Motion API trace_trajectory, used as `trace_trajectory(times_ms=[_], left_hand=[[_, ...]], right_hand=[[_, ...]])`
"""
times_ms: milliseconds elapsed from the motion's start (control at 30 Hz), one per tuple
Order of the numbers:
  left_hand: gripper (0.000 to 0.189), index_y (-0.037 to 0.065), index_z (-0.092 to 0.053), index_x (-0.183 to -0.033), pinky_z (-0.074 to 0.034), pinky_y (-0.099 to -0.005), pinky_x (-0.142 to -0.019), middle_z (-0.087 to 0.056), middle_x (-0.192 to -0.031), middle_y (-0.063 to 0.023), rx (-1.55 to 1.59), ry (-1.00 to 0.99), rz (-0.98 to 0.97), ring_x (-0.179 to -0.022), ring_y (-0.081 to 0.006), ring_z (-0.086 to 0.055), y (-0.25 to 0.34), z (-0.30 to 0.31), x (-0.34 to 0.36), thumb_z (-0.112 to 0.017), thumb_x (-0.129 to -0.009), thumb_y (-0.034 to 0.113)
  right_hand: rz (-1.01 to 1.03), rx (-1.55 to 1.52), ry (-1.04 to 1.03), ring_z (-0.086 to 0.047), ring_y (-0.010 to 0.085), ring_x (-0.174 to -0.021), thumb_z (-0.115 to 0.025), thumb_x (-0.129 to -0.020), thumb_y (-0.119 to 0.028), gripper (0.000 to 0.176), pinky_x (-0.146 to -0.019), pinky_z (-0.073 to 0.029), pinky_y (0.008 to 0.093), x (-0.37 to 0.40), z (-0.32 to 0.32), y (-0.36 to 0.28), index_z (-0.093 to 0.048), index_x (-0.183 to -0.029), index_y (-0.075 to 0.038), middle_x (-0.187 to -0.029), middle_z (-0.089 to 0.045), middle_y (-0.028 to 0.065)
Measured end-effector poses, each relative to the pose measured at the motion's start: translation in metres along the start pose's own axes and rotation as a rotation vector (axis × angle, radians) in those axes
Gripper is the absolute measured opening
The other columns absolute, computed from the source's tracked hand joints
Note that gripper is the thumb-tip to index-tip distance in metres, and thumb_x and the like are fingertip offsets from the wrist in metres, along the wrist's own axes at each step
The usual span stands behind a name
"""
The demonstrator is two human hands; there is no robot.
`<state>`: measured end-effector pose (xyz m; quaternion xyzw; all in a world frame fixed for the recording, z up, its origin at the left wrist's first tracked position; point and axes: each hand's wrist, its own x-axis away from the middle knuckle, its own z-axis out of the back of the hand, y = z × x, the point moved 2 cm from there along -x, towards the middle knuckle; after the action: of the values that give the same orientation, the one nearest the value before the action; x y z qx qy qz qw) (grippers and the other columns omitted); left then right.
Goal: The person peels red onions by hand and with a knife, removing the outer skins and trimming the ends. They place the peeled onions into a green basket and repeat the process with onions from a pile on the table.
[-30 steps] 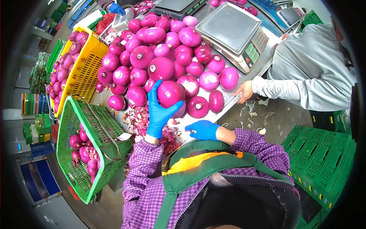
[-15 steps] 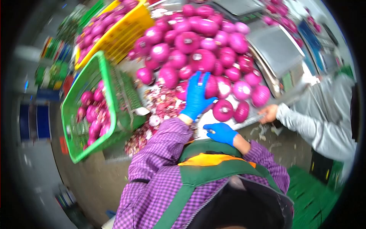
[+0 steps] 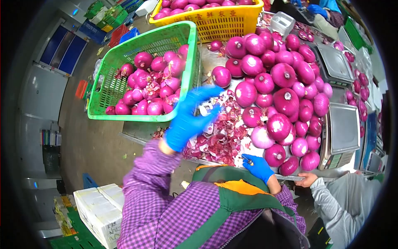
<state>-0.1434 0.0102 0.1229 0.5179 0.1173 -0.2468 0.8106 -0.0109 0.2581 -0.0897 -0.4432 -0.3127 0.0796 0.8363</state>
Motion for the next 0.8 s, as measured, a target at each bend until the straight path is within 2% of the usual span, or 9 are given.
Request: trace_trajectory(times_ms=[133, 367, 433, 500, 567, 600, 667, 733, 800], left_hand=[[0.037, 0.0, -0.056, -0.12, -0.048, -0.0306, -0.09, -0.062, -0.112, -0.0087, -0.033, 0.16, 0.277, -0.103, -0.0164, -0.059, -0.076, 0.115, -0.033, -0.066, -0.085, 0.005], [0.081, -0.006, -0.048, -0.123, -0.047, -0.0394, -0.087, -0.057, -0.12, -0.02, -0.546, 0.41, 0.706, -0.107, -0.0273, -0.056, -0.285, 0.276, -0.049, -0.078, -0.07, 0.046], [0.083, -0.009, -0.053, -0.113, -0.046, -0.0451, -0.081, -0.06, -0.108, -0.0218, -0.666, 0.362, 0.739, -0.099, -0.0289, -0.058, -0.285, 0.273, -0.057, -0.075, -0.067, 0.057], [0.078, -0.009, -0.06, -0.103, -0.048, -0.0438, -0.073, -0.064, -0.093, -0.0199, -0.823, 0.129, 0.887, -0.084, -0.0263, -0.06, -0.369, 0.315, -0.065, -0.073, -0.068, 0.059], [0.077, -0.011, -0.06, -0.108, -0.051, -0.0399, -0.077, -0.064, -0.106, -0.0226, -0.395, 0.191, 0.726, -0.094, -0.0257, -0.062, -0.436, 0.33, -0.06, -0.073, -0.071, 0.056], [0.075, -0.009, -0.056, -0.118, -0.049, -0.0388, -0.088, -0.06, -0.116, -0.0222, -0.716, 0.179, 0.885, -0.106, -0.0276, -0.06, -0.446, 0.331, -0.071, -0.07, -0.076, 0.052], [0.068, 0.001, -0.061, -0.117, -0.049, -0.0415, -0.087, -0.063, -0.115, -0.0161, -1.157, -0.272, 0.509, -0.104, -0.0285, -0.06, -0.491, 0.328, -0.093, -0.063, -0.078, 0.057], [0.074, 0.002, -0.057, -0.121, -0.046, -0.0413, -0.096, -0.058, -0.122, -0.0165, -0.929, 0.283, 0.961, -0.113, -0.0263, -0.055, -0.406, 0.285, -0.09, -0.072, -0.07, 0.053], [0.122, -0.012, -0.036, -0.132, -0.041, -0.0393, -0.103, -0.049, -0.129, -0.0268, -0.712, 0.383, 1.001, -0.12, -0.034, -0.049, -0.392, 0.276, -0.087, -0.078, -0.049, 0.068]], right_hand=[[-0.004, 0.015, -0.039, -0.062, 0.0313, -0.101, -0.059, -0.088, -0.03, 0.041, -0.088, -0.048, 0.0384, -0.014, -0.005, -0.005, -0.058, -0.124, -0.011, -0.112, -0.064, 0.0153], [-0.027, -0.012, -0.042, -0.062, 0.0329, -0.096, -0.06, -0.086, -0.028, 0.04, -0.085, -0.048, 0.0388, -0.028, -0.012, -0.012, -0.058, -0.123, -0.013, -0.108, -0.064, 0.0166], [-0.076, -0.068, -0.024, -0.062, 0.033, -0.094, -0.061, -0.084, -0.028, 0.039, -0.084, -0.049, 0.0387, -0.023, -0.014, -0.011, -0.06, -0.121, -0.013, -0.104, -0.065, 0.0166], [-0.101, -0.015, 0.056, -0.062, 0.0334, -0.094, -0.06, -0.084, -0.029, 0.038, -0.083, -0.049, 0.0393, -0.023, -0.012, -0.016, -0.06, -0.12, -0.014, -0.103, -0.065, 0.0163], [-0.138, 0.025, 0.141, -0.062, 0.0338, -0.093, -0.059, -0.084, -0.029, 0.037, -0.082, -0.049, 0.0399, -0.023, -0.022, -0.013, -0.06, -0.118, -0.015, -0.102, -0.065, 0.0161], [-0.108, 0.058, 0.126, -0.062, 0.0341, -0.091, -0.058, -0.084, -0.03, 0.036, -0.081, -0.049, 0.0408, -0.027, -0.03, -0.007, -0.06, -0.117, -0.016, -0.1, -0.064, 0.0161], [-0.114, 0.07, 0.157, -0.062, 0.0344, -0.09, -0.057, -0.084, -0.03, 0.035, -0.08, -0.049, 0.0418, -0.026, -0.035, -0.008, -0.06, -0.116, -0.017, -0.098, -0.064, 0.0162], [-0.113, 0.103, 0.105, -0.062, 0.034, -0.088, -0.056, -0.084, -0.031, 0.035, -0.078, -0.049, 0.0431, -0.026, -0.037, -0.015, -0.059, -0.116, -0.018, -0.097, -0.064, 0.0159], [-0.159, 0.066, 0.101, -0.062, 0.0338, -0.089, -0.058, -0.082, -0.032, 0.036, -0.079, -0.049, 0.0435, -0.028, -0.04, -0.017, -0.06, -0.115, -0.018, -0.098, -0.064, 0.0157]])
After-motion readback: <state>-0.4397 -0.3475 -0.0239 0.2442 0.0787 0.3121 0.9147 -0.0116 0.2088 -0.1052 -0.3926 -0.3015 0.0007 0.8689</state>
